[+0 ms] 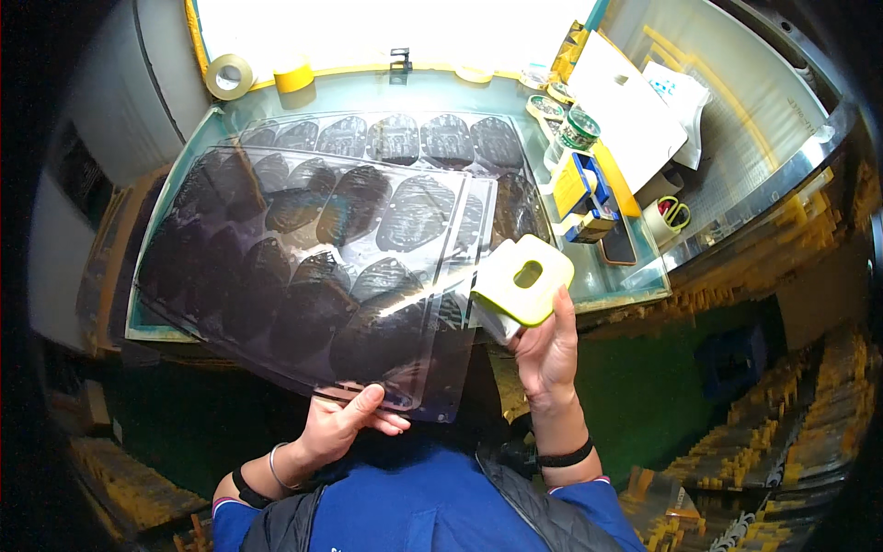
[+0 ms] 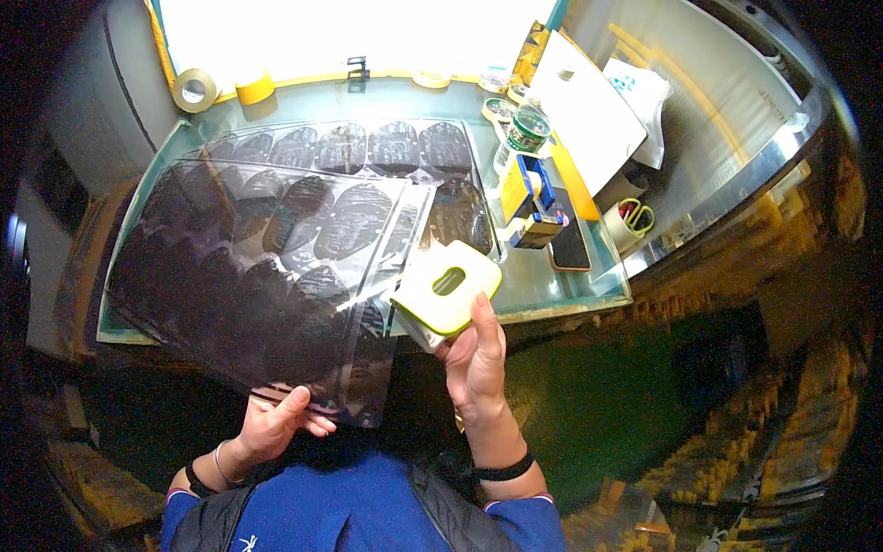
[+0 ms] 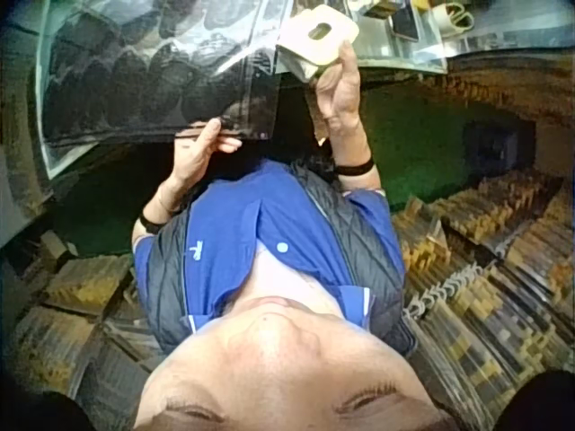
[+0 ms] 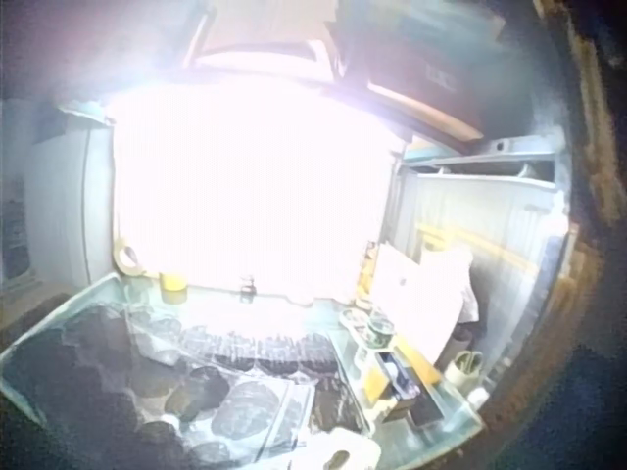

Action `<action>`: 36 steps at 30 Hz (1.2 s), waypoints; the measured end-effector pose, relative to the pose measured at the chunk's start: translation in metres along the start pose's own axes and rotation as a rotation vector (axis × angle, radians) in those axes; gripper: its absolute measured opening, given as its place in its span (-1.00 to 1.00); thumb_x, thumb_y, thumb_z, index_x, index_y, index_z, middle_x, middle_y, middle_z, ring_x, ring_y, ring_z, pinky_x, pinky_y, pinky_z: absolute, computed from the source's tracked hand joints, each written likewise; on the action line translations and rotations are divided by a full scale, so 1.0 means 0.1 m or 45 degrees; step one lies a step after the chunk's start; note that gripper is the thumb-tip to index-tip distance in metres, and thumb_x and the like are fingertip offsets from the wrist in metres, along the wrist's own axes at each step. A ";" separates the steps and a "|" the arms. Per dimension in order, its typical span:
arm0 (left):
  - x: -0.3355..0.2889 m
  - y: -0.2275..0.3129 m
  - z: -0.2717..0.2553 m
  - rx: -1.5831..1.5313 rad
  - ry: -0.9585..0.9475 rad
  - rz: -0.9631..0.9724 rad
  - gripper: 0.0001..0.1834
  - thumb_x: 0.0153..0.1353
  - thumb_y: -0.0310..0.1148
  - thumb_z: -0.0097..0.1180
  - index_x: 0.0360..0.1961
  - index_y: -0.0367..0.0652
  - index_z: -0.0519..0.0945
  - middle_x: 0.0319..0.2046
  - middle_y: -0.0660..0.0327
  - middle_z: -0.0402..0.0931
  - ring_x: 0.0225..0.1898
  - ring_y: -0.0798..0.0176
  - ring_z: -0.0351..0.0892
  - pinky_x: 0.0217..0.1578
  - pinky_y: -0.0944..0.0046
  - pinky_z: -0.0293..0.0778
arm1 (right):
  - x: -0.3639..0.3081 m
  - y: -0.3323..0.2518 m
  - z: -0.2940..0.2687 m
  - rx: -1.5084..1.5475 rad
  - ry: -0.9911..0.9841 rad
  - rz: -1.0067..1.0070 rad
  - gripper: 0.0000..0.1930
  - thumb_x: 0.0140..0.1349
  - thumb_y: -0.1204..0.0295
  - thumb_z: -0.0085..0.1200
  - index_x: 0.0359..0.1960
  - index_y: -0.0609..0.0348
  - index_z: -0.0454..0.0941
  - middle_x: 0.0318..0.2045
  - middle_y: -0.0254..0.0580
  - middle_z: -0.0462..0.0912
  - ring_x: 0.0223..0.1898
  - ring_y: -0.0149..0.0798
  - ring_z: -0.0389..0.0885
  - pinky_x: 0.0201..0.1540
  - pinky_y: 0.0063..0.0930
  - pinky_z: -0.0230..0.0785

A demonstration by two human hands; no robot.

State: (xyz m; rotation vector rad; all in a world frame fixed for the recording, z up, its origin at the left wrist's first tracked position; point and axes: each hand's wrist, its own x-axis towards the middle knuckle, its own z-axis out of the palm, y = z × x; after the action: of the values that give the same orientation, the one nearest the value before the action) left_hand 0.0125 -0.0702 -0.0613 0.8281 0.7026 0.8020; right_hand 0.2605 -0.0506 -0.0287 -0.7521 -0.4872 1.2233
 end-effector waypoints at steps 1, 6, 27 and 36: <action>-0.02 -0.02 -0.02 0.000 -0.010 -0.019 -0.74 0.25 -0.38 -0.09 -0.27 -0.43 0.48 -0.39 -0.04 0.53 -0.41 0.10 0.61 -0.44 0.30 0.60 | 0.03 0.00 0.01 0.009 0.011 -0.001 -0.44 0.20 0.08 -0.12 0.09 0.25 0.18 -0.03 -0.10 0.44 -0.07 -0.24 0.50 -0.11 -0.32 0.46; -0.04 -0.04 -0.04 -0.022 -0.006 -0.040 -0.76 0.24 -0.40 -0.09 -0.27 -0.43 0.49 -0.41 -0.04 0.53 -0.42 0.08 0.61 -0.45 0.28 0.61 | 0.06 0.04 0.01 -0.009 -0.009 0.042 -0.40 0.21 0.03 -0.18 0.17 0.14 0.06 0.04 -0.12 0.37 0.00 -0.21 0.45 -0.09 -0.32 0.45; -0.04 -0.05 -0.07 -0.019 0.009 -0.047 -0.76 0.24 -0.40 -0.09 -0.27 -0.42 0.47 -0.44 -0.04 0.52 -0.44 0.06 0.61 -0.49 0.25 0.61 | 0.07 0.07 0.09 0.074 0.009 0.019 -0.46 0.19 0.11 -0.10 0.10 0.20 0.17 -0.04 -0.16 0.44 -0.07 -0.28 0.49 -0.19 -0.39 0.49; -0.12 -0.09 -0.21 0.161 -0.070 -0.080 -0.70 0.27 -0.35 -0.15 -0.27 -0.44 0.46 -0.38 -0.09 0.52 -0.42 0.04 0.60 -0.43 0.17 0.58 | 0.07 0.04 -0.06 0.107 -0.089 -0.016 -0.51 0.12 0.38 0.02 0.03 0.37 0.20 -0.09 -0.09 0.45 -0.10 -0.29 0.50 -0.12 -0.41 0.45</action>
State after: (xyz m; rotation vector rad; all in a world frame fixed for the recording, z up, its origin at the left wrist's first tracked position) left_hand -0.0075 -0.0764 -0.0762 0.9347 0.7321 0.6813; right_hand 0.2639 -0.0445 -0.0363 -0.6356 -0.4944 1.2537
